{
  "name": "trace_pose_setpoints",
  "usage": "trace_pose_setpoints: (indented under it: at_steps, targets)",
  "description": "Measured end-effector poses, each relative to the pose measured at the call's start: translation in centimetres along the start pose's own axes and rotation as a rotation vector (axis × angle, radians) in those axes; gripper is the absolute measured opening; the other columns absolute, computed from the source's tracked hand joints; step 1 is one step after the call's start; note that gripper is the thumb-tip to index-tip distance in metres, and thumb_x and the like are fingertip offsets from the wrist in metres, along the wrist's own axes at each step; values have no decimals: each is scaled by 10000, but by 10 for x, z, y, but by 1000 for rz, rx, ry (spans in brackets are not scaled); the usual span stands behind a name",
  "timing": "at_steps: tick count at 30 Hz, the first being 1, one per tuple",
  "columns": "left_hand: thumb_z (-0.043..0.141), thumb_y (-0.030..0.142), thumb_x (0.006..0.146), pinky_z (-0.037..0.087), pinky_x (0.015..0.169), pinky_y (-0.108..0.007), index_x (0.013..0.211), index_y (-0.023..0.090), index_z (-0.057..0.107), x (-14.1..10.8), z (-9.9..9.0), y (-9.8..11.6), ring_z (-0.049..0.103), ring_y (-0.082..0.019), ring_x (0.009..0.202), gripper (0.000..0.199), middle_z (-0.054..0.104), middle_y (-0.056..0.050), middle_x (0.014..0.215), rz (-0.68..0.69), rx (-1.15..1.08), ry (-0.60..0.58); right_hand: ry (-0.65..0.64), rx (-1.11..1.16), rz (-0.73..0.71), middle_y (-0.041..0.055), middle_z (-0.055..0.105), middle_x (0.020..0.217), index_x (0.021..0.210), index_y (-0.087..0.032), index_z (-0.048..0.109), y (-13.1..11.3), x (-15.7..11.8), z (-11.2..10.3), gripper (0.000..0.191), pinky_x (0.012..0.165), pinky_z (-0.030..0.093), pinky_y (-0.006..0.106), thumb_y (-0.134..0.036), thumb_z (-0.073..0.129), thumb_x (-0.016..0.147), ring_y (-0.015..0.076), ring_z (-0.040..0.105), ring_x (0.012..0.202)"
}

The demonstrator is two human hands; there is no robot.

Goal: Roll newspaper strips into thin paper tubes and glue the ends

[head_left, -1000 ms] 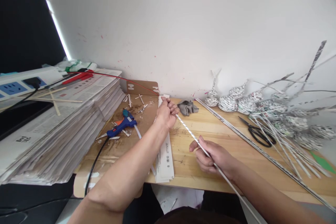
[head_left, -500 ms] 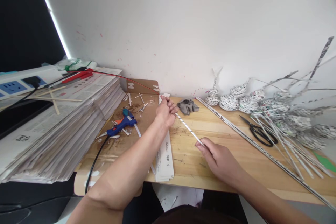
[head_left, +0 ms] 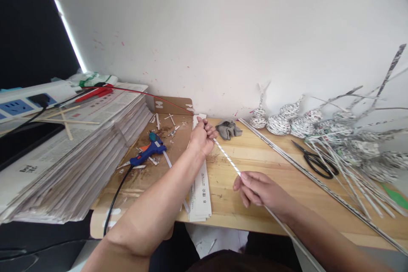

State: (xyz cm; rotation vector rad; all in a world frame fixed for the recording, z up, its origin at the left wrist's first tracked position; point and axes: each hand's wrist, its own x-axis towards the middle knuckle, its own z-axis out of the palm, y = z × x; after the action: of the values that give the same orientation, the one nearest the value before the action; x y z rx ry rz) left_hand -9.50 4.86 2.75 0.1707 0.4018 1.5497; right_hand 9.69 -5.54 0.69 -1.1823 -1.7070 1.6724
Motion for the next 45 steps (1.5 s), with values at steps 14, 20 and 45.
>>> trace_pose_setpoints:
  at_steps: [14, 20, 45]
  targets:
    - [395, 480, 886, 187, 353, -165, 664, 172, 414, -1, 1, 0, 243, -47, 366, 380, 258, 70, 486, 27, -5, 25, -116, 327, 170, -96, 276, 451, 922, -194, 538, 4, 8, -5, 342, 370, 189, 218, -495, 377, 907, 62, 189, 335]
    - [384, 453, 900, 198, 356, -160, 666, 168, 411, 0, 1, 1, 261, -45, 366, 369, 271, 67, 486, -19, -41, 11, -315, 662, 207, -108, 177, 351, 696, -210, 422, 1, 3, -6, 338, 351, 189, 203, -477, 405, 902, 62, 144, 302]
    - [376, 465, 900, 168, 340, -163, 655, 172, 401, 1, 0, 0, 247, -48, 349, 383, 275, 67, 477, 41, 22, 52, -73, 181, 113, -89, 266, 416, 778, -207, 481, 3, 13, 0, 387, 393, 259, 226, -536, 324, 906, 81, 247, 349]
